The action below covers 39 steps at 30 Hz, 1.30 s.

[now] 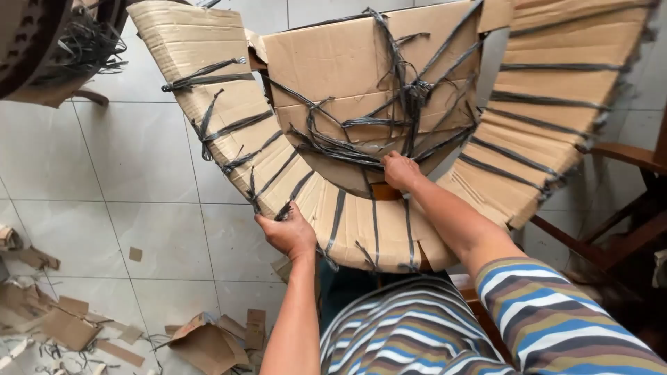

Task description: Wrapping and tying black plastic strips around a cardboard-covered chair frame to secure the padding.

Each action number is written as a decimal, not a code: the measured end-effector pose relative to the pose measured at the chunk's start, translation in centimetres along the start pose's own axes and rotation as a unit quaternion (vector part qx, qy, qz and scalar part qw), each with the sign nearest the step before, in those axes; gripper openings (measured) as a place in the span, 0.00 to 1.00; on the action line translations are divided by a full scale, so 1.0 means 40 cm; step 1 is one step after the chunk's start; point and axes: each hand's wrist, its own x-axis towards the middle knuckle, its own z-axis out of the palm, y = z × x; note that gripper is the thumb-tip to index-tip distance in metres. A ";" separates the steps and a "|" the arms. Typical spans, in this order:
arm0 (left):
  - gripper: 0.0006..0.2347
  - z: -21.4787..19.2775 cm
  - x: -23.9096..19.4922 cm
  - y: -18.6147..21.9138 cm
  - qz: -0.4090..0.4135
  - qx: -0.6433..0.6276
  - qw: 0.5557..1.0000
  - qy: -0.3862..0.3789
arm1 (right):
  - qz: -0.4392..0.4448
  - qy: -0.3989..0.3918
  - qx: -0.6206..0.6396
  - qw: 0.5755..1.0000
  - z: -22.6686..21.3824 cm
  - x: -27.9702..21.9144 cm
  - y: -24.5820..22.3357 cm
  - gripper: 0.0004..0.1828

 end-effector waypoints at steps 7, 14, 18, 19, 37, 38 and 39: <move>0.23 -0.043 -0.013 0.072 -0.006 0.009 1.000 0.001 | 0.037 -0.041 -0.034 0.998 0.021 0.033 0.002 0.22; 0.22 -0.025 -0.007 0.041 0.006 -0.011 1.000 0.003 | 0.064 -0.069 -0.102 0.990 -0.051 0.026 -0.018 0.20; 0.20 -0.030 -0.008 0.062 0.016 -0.024 1.000 0.003 | -0.022 -0.029 0.146 0.989 -0.171 -0.055 -0.056 0.17; 0.20 -0.028 -0.007 0.060 0.020 -0.031 0.999 0.005 | -0.025 -0.021 0.145 0.989 -0.231 -0.110 -0.101 0.17; 0.39 -0.073 -0.003 0.042 0.020 -0.130 0.980 -0.147 | -0.135 0.118 0.678 0.713 -0.388 -0.786 -0.381 0.25; 0.37 -0.151 -0.038 0.071 0.093 -0.153 0.979 -0.100 | -0.136 0.134 0.670 0.717 -0.373 -0.807 -0.378 0.24; 0.36 -0.226 -0.071 0.105 0.167 -0.177 0.968 -0.052 | -0.138 0.151 0.662 0.721 -0.363 -0.824 -0.375 0.23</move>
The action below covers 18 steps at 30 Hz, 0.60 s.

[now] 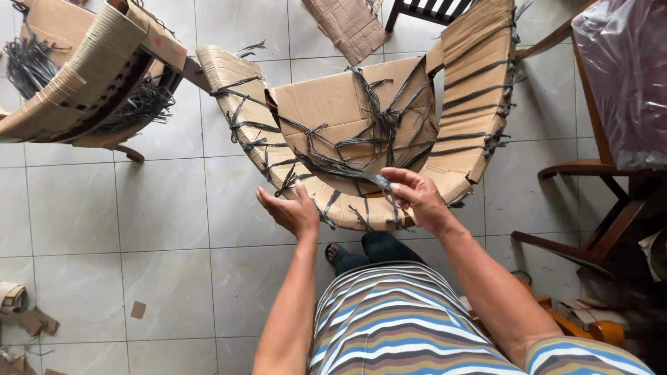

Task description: Wrapping and tying black plastic strips around a cardboard-covered chair frame to secure the padding.

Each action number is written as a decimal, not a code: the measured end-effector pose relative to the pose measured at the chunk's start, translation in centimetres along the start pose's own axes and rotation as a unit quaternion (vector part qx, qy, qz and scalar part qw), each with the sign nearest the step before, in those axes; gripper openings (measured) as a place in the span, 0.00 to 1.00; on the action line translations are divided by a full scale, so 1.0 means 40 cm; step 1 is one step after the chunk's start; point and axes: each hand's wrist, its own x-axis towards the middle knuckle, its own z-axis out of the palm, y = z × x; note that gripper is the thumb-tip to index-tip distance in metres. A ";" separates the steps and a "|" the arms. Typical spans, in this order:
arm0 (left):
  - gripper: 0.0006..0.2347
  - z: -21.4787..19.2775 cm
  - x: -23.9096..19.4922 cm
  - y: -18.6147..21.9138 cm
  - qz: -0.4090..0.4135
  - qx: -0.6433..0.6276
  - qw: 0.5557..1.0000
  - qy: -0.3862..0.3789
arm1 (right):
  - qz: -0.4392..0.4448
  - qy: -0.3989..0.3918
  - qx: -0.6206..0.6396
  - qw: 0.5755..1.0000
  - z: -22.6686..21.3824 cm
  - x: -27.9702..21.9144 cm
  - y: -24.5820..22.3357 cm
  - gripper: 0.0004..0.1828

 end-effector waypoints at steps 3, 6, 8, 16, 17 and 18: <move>0.35 -0.109 -0.112 0.086 0.221 -0.109 0.963 -0.112 | -0.023 -0.043 -0.035 0.998 0.024 -0.060 0.026 0.22; 0.33 -0.095 -0.172 0.071 0.357 -0.170 0.874 -0.282 | -0.041 -0.095 -0.080 0.991 0.080 -0.099 0.044 0.20; 0.23 -0.081 -0.170 0.024 0.354 -0.140 0.865 -0.327 | -0.063 -0.112 -0.109 0.986 0.103 -0.106 0.026 0.18; 0.11 -0.185 -0.067 -0.043 0.056 -0.174 0.871 -0.457 | -0.132 -0.141 -0.340 0.920 0.061 -0.124 -0.052 0.14; 0.11 -0.171 -0.051 -0.079 0.015 -0.228 0.879 -0.419 | -0.105 -0.131 -0.377 0.911 0.050 -0.127 -0.069 0.12; 0.11 -0.161 -0.040 -0.120 -0.028 -0.279 0.882 -0.380 | -0.076 -0.121 -0.413 0.899 0.039 -0.135 -0.083 0.11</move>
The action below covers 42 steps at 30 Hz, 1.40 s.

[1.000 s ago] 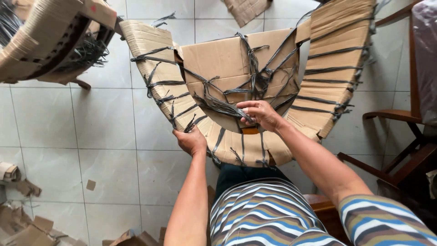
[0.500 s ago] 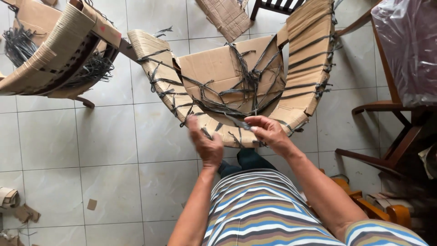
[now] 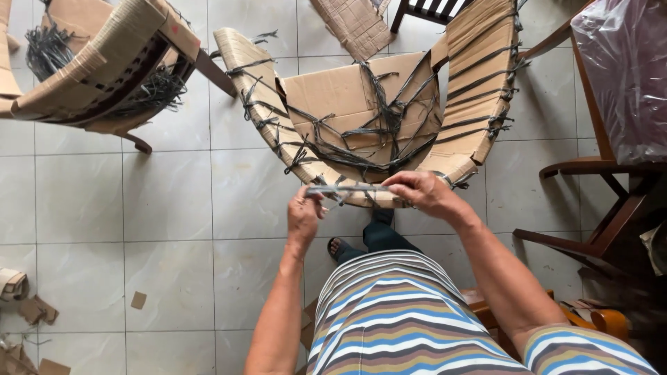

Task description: Wrapping and tying black plastic strips around a cardboard-covered chair frame to secure the padding.

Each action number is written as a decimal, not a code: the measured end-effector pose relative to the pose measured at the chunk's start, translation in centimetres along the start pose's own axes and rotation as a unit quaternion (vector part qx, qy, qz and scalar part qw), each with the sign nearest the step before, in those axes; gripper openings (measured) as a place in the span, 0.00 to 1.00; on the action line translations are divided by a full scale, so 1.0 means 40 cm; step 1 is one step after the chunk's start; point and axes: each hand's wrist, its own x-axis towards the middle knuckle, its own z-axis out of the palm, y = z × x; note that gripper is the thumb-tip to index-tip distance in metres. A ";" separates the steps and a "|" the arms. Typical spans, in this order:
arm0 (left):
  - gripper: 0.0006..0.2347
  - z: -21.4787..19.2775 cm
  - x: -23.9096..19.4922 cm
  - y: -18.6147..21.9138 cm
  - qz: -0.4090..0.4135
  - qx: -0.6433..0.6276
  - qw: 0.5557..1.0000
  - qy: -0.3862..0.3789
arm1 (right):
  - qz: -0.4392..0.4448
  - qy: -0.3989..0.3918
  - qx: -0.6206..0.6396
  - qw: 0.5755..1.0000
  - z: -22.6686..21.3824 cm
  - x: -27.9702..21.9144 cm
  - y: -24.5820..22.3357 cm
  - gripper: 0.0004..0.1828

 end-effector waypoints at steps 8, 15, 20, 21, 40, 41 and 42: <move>0.15 -0.121 0.009 0.024 0.004 -0.169 0.979 0.115 | 0.092 0.058 -0.014 0.994 -0.113 -0.049 0.061 0.11; 0.14 -0.183 0.033 0.010 0.025 -0.199 0.968 0.153 | 0.054 0.164 0.082 0.982 -0.146 -0.096 0.110 0.15; 0.13 -0.178 0.032 0.040 0.036 -0.187 0.970 0.152 | 0.032 0.235 0.154 0.959 -0.170 -0.110 0.173 0.17; 0.12 -0.175 0.030 0.050 0.038 -0.180 0.971 0.152 | 0.011 0.269 0.201 0.942 -0.173 -0.109 0.190 0.16; 0.11 -0.309 0.030 0.021 -0.114 -0.333 0.911 0.215 | 0.037 0.389 0.359 0.848 -0.241 -0.130 0.146 0.21; 0.11 -0.316 0.032 0.015 -0.115 -0.328 0.911 0.222 | 0.033 0.383 0.369 0.846 -0.242 -0.131 0.147 0.21; 0.12 -0.323 0.033 0.009 -0.116 -0.322 0.911 0.230 | 0.029 0.377 0.379 0.845 -0.243 -0.132 0.148 0.21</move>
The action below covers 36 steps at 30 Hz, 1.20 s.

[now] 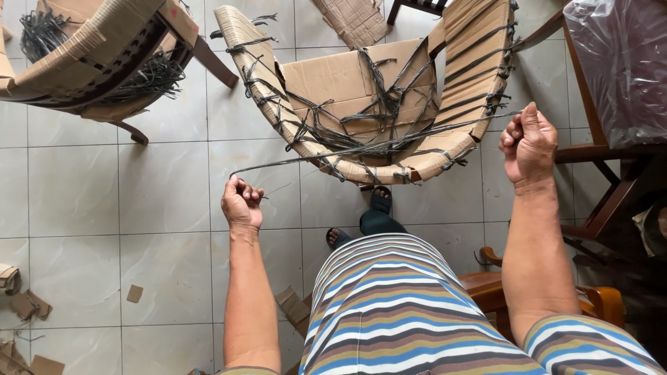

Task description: Wrapping and tying black plastic strips around a cardboard-covered chair frame to secure the padding.

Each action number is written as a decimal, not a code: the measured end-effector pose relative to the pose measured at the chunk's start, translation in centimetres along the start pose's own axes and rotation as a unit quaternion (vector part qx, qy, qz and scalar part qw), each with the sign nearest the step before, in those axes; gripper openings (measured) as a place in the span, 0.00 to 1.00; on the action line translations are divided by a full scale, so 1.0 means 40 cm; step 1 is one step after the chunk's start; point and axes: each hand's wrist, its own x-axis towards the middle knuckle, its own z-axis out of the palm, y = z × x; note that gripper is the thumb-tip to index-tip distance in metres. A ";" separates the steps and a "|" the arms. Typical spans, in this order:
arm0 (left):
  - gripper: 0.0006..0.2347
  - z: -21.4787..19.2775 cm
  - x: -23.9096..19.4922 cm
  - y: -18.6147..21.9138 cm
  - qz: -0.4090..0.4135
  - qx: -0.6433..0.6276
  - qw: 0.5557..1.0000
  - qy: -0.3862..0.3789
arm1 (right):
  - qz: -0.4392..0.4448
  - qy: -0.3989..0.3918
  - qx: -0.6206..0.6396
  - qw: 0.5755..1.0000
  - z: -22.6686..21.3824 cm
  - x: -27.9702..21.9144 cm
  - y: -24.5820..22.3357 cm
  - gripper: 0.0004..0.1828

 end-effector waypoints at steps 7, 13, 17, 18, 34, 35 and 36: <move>0.10 0.003 -0.046 0.055 -0.022 0.000 0.996 -0.082 | 0.005 0.055 0.028 0.998 -0.038 0.012 0.003 0.20; 0.10 0.066 -0.117 0.118 -0.016 -0.014 0.992 -0.127 | -0.011 0.114 -0.023 0.993 -0.033 0.006 0.040 0.17; 0.11 0.100 -0.136 0.125 -0.066 -0.022 0.983 -0.171 | -0.089 0.027 -0.254 0.963 0.033 -0.035 0.098 0.07; 0.11 0.107 -0.130 0.121 -0.086 -0.033 0.975 -0.202 | -0.171 -0.007 -0.317 0.933 0.047 -0.039 0.123 0.10; 0.13 0.254 -0.289 0.038 -0.121 -0.047 0.961 -0.244 | -0.505 -0.279 -0.320 0.752 0.577 -0.379 0.086 0.22; 0.13 0.250 -0.284 0.023 -0.121 -0.043 0.961 -0.247 | -0.520 -0.265 -0.321 0.746 0.581 -0.376 0.104 0.14; 0.13 0.249 -0.276 0.011 -0.121 -0.039 0.960 -0.251 | -0.535 -0.250 -0.322 0.740 0.587 -0.371 0.122 0.07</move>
